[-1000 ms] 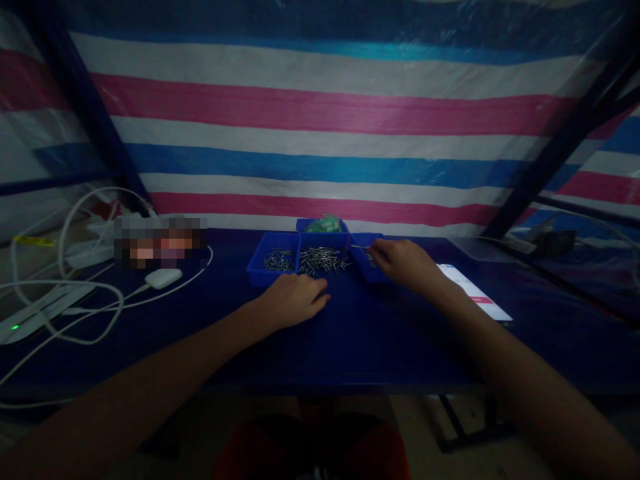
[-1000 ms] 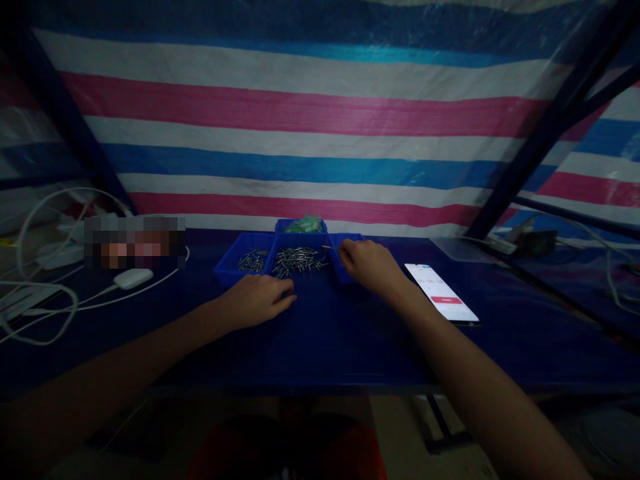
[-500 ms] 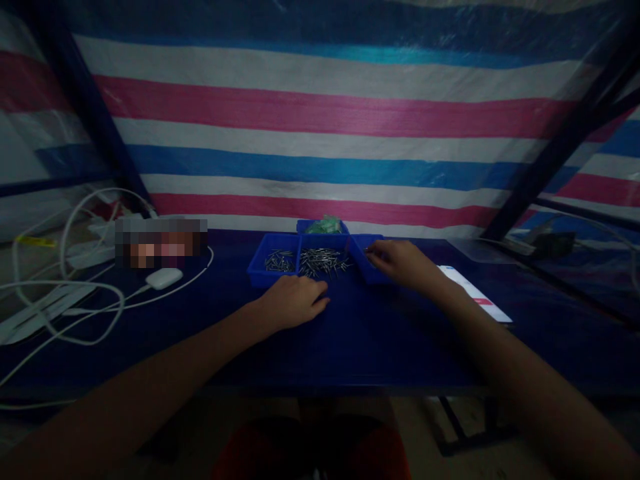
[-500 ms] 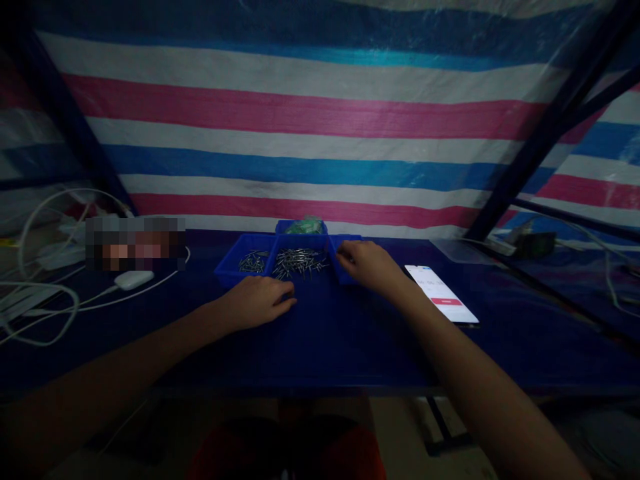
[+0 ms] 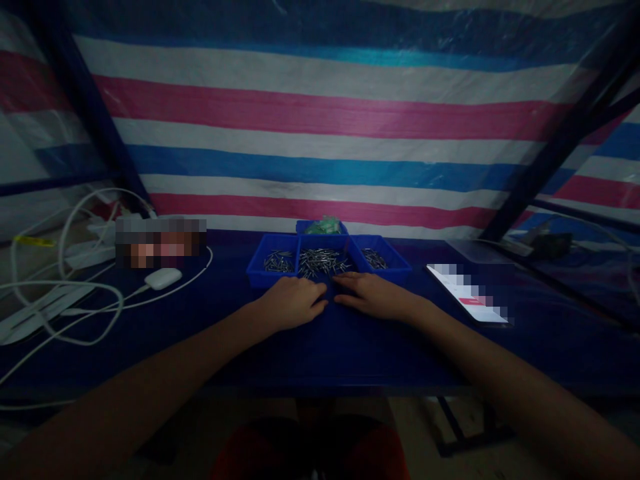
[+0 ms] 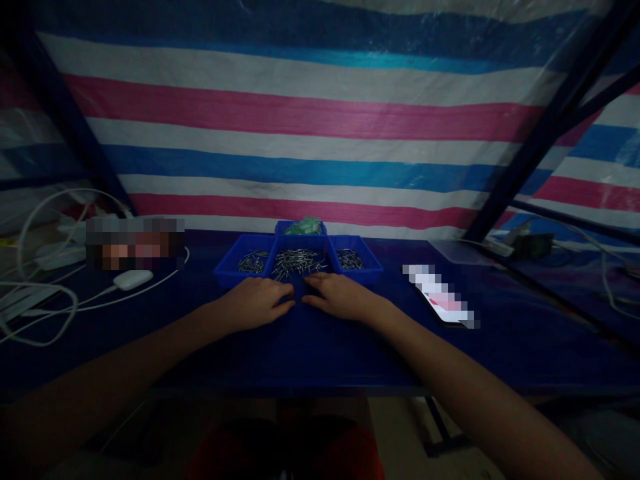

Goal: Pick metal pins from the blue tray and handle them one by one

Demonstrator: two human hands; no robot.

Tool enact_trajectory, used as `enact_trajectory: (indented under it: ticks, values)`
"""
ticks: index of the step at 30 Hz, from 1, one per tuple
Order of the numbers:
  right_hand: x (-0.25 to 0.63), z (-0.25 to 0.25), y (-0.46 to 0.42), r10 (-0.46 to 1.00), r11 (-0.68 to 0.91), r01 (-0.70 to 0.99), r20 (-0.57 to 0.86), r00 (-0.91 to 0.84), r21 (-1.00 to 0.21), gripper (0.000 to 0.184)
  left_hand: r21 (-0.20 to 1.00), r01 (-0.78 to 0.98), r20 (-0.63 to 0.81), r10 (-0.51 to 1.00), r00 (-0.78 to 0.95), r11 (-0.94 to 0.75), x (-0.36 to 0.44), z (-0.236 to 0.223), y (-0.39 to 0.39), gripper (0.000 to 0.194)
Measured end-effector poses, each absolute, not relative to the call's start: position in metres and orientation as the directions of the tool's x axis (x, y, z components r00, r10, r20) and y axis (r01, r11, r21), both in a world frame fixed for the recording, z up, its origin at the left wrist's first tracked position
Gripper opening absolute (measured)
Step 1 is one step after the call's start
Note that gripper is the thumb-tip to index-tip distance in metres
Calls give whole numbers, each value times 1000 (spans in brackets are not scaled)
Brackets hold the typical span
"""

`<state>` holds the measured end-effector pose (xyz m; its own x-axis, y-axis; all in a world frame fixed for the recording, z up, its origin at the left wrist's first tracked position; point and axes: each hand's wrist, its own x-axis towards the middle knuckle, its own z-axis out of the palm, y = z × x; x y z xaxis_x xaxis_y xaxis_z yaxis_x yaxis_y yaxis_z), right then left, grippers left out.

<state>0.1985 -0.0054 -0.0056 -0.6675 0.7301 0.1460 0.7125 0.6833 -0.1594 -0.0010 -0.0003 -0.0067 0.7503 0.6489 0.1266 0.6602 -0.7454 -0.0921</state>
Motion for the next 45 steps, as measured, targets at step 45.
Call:
enact_trajectory:
  ticks: [45]
  values:
    - [201, 7, -6, 683, 729, 644, 195, -704, -232, 14, -73, 677, 164, 661, 733, -733, -2, -3, 5, 26]
